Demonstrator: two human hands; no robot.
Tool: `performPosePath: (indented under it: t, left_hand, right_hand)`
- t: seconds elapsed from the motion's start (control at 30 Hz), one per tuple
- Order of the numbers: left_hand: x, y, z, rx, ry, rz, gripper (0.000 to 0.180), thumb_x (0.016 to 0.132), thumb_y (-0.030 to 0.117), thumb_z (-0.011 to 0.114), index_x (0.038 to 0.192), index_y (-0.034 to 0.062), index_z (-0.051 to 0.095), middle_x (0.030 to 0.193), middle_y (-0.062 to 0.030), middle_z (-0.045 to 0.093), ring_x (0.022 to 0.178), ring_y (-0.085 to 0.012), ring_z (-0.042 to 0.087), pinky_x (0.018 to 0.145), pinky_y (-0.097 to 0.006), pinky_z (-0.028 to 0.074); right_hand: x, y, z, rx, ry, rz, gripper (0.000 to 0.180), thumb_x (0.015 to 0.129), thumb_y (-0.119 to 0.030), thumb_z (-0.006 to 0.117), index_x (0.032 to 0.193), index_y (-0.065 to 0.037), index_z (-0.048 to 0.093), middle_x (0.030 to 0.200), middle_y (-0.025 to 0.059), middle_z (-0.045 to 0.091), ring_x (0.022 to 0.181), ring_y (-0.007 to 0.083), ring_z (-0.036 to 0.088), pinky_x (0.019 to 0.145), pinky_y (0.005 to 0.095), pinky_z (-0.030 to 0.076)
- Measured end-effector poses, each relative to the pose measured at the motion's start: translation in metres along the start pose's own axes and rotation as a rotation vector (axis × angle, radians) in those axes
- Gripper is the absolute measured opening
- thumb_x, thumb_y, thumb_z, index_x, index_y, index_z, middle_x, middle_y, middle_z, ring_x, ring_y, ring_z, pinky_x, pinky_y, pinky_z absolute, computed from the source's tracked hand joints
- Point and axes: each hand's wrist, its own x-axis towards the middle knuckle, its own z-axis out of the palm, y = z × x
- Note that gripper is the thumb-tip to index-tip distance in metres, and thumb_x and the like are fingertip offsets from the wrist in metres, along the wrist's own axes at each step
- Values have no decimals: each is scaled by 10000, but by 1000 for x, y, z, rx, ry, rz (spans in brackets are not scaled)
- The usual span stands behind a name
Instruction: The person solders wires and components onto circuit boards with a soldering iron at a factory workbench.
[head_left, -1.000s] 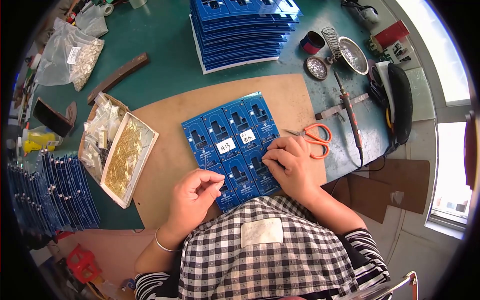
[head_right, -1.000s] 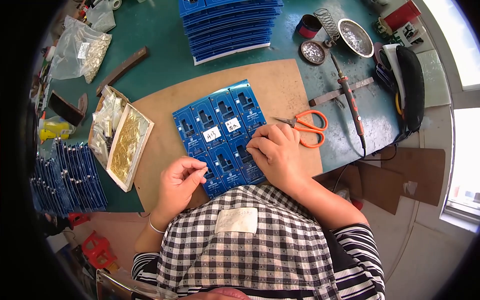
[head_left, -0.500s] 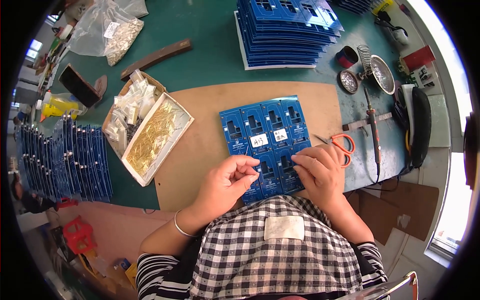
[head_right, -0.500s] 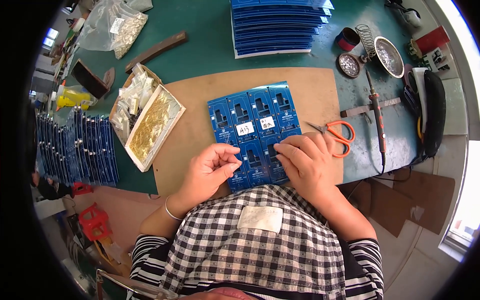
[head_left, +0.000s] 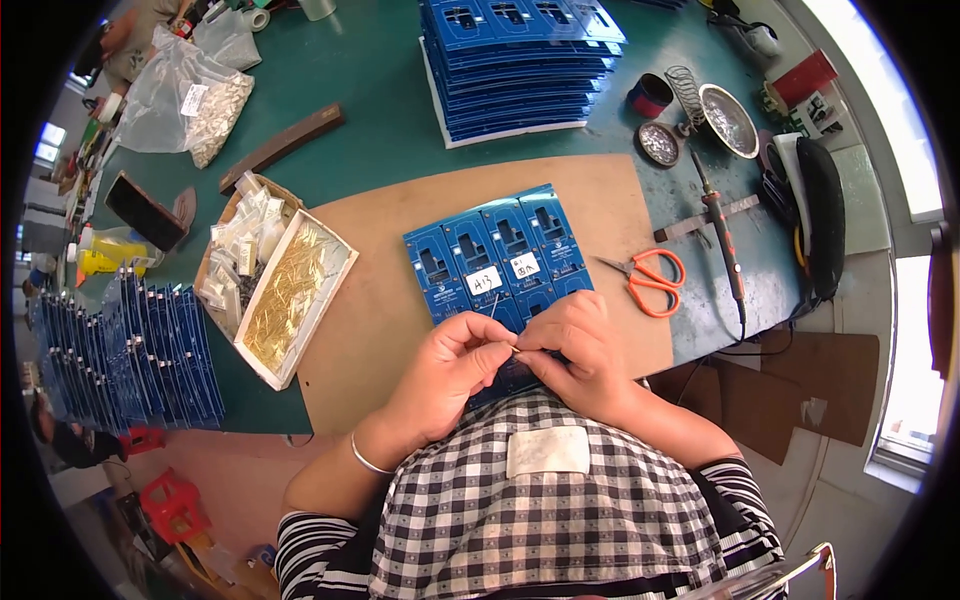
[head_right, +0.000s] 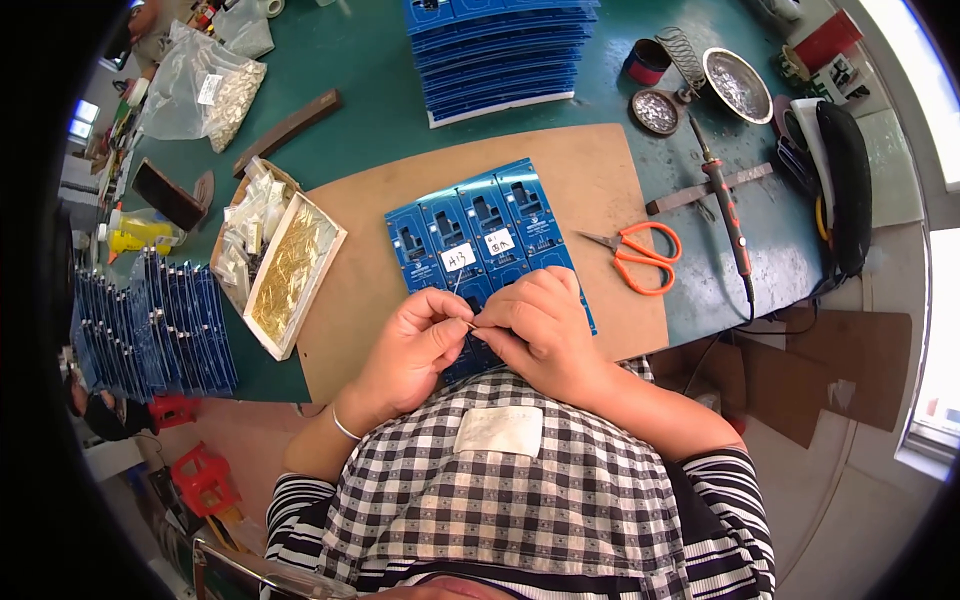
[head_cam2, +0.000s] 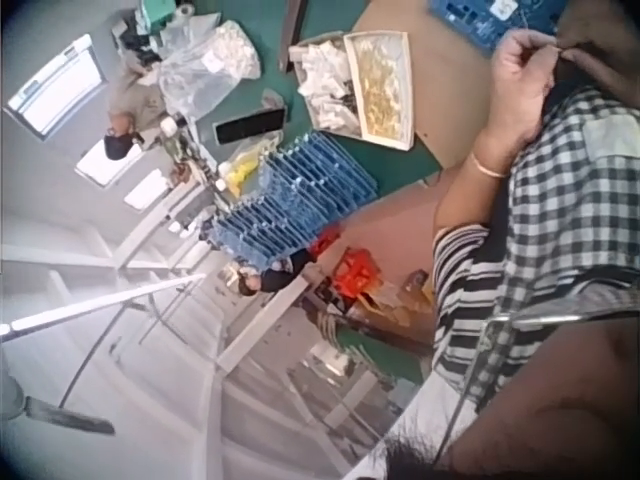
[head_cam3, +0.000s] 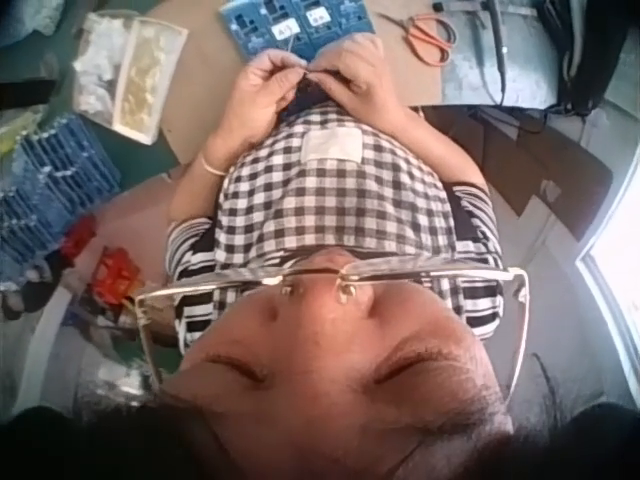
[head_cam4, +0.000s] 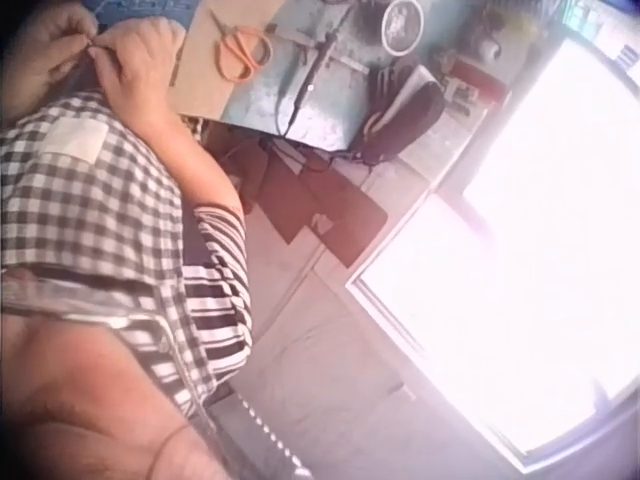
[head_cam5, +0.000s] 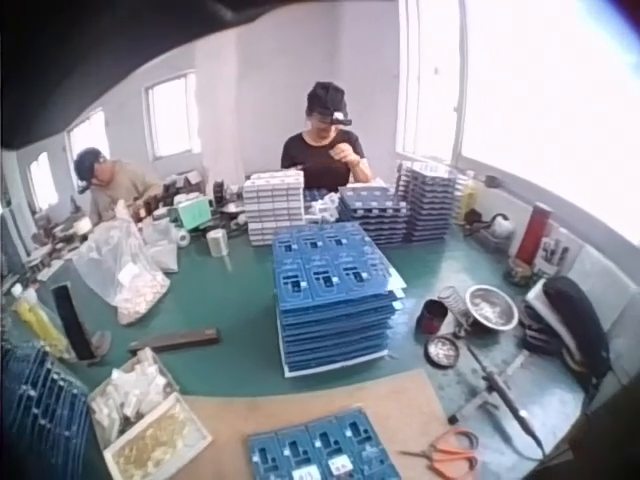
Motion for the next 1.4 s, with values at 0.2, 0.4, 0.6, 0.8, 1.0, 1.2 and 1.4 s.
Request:
performPosePath:
  t: [0.2, 0.4, 0.6, 0.8, 1.0, 1.2, 1.4]
  left_hand:
    - [-1, 0, 5, 98, -10, 104, 114, 924, 50, 608, 1036, 34, 605, 913, -5, 597, 787, -69, 544, 736, -208, 454]
    - [-8, 15, -20, -202, -22, 133, 259, 944, 143, 534, 1125, -37, 580, 821, -10, 503, 785, -76, 470, 721, -211, 379]
    - [-18, 26, -54, -310, -4, 160, 384, 952, 245, 547, 1177, -67, 562, 762, 4, 439, 615, -60, 369, 553, -215, 310]
    - [-22, 28, -59, -18, 81, 233, 302, 977, 188, 505, 1142, -52, 583, 736, 2, 469, 576, -43, 329, 507, -198, 283]
    - [-28, 32, -69, 52, 273, 285, 244, 962, 117, 526, 1105, -63, 607, 717, 14, 466, 574, -27, 330, 500, -186, 277]
    - [-44, 46, -94, 168, 425, 429, 237, 966, 108, 521, 1120, -51, 606, 731, 21, 460, 577, -17, 328, 495, -176, 270]
    - [-59, 58, -107, 241, 558, 551, 253, 972, 127, 521, 1139, -43, 606, 745, 25, 466, 556, 4, 296, 484, -163, 255]
  right_hand:
    - [-5, 1, 5, 229, 52, 168, 126, 757, 8, 691, 830, -58, 611, 853, 48, 646, 800, 196, 589, 780, 323, 406]
    - [-6, 25, -52, 70, 109, 362, 69, 766, -12, 620, 822, -25, 581, 989, 107, 610, 920, 248, 591, 827, 331, 465]
    - [-17, 32, -53, 26, -20, 446, 77, 759, -22, 635, 819, -22, 587, 967, 96, 600, 809, 215, 621, 679, 302, 507]
    - [-12, 33, -44, -142, -45, 458, 99, 744, -13, 645, 799, -32, 565, 965, 72, 603, 832, 236, 619, 682, 325, 514]
    - [-10, 34, -44, -200, -63, 394, 113, 736, -3, 643, 807, -29, 558, 955, 80, 598, 855, 264, 610, 727, 340, 508]
    - [-7, 31, -44, -235, -80, 340, 125, 719, 1, 633, 807, -30, 549, 955, 92, 583, 855, 275, 600, 726, 350, 502]
    - [-3, 34, -39, -320, -70, 258, 140, 671, 31, 621, 766, -31, 538, 982, 105, 584, 756, 263, 600, 605, 337, 498]
